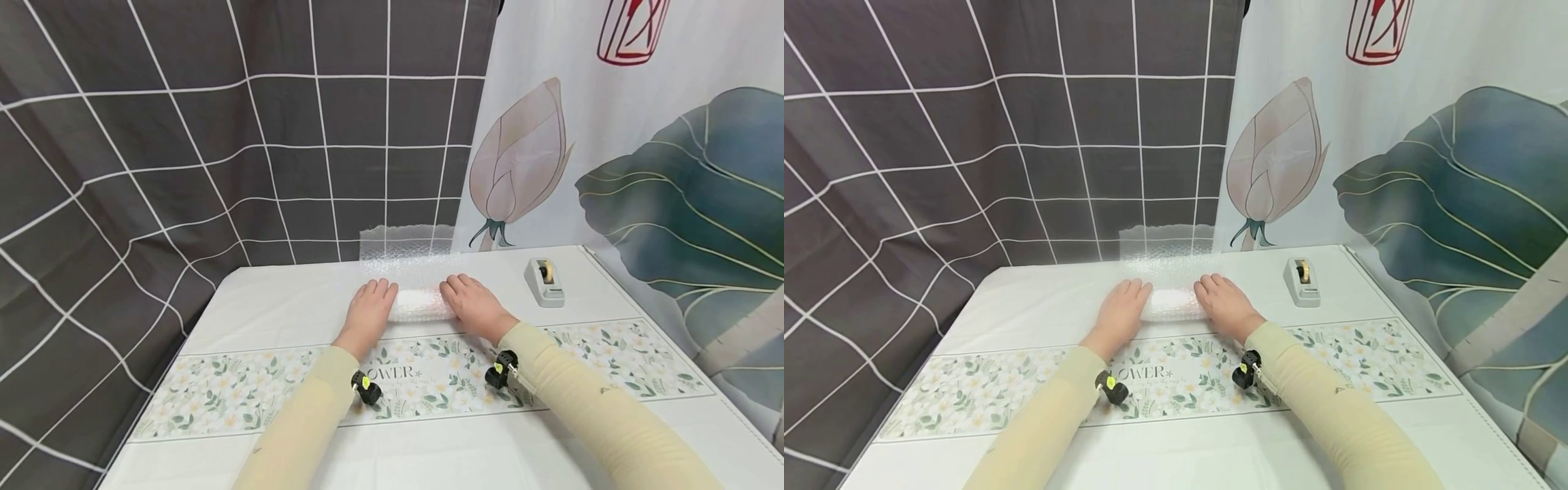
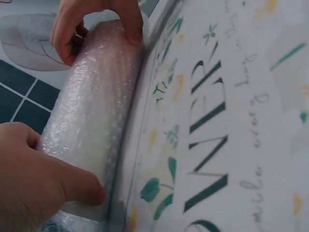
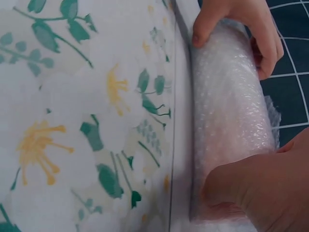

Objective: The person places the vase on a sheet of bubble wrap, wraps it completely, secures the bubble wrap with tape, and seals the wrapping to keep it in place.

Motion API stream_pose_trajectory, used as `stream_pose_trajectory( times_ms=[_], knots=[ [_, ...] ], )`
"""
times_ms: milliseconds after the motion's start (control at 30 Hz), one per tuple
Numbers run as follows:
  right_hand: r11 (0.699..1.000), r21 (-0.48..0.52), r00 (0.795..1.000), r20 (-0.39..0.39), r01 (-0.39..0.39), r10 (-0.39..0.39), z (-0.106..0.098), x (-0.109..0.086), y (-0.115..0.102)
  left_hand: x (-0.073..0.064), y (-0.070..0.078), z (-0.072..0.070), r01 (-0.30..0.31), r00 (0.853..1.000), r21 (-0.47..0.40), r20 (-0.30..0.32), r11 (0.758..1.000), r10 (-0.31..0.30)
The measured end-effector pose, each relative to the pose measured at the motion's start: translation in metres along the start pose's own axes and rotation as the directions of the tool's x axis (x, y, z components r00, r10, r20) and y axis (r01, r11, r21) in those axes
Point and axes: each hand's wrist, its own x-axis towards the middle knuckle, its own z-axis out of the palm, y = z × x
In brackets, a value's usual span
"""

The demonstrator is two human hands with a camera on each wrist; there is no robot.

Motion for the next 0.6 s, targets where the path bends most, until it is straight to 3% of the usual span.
stream_pose_trajectory(
  times_ms=[300,600],
  knots=[
    [0.995,0.102,0.995,0.095,-0.011,0.002,-0.015,0.002,0.0,0.0,-0.006,-0.012,-0.031,0.998,-0.071,0.054,0.997,0.035],
    [0.978,0.202,0.993,0.113,-0.05,0.027,-0.019,0.0,0.005,0.001,-0.014,-0.02,-0.029,0.99,-0.177,0.132,0.984,0.053]
  ],
)
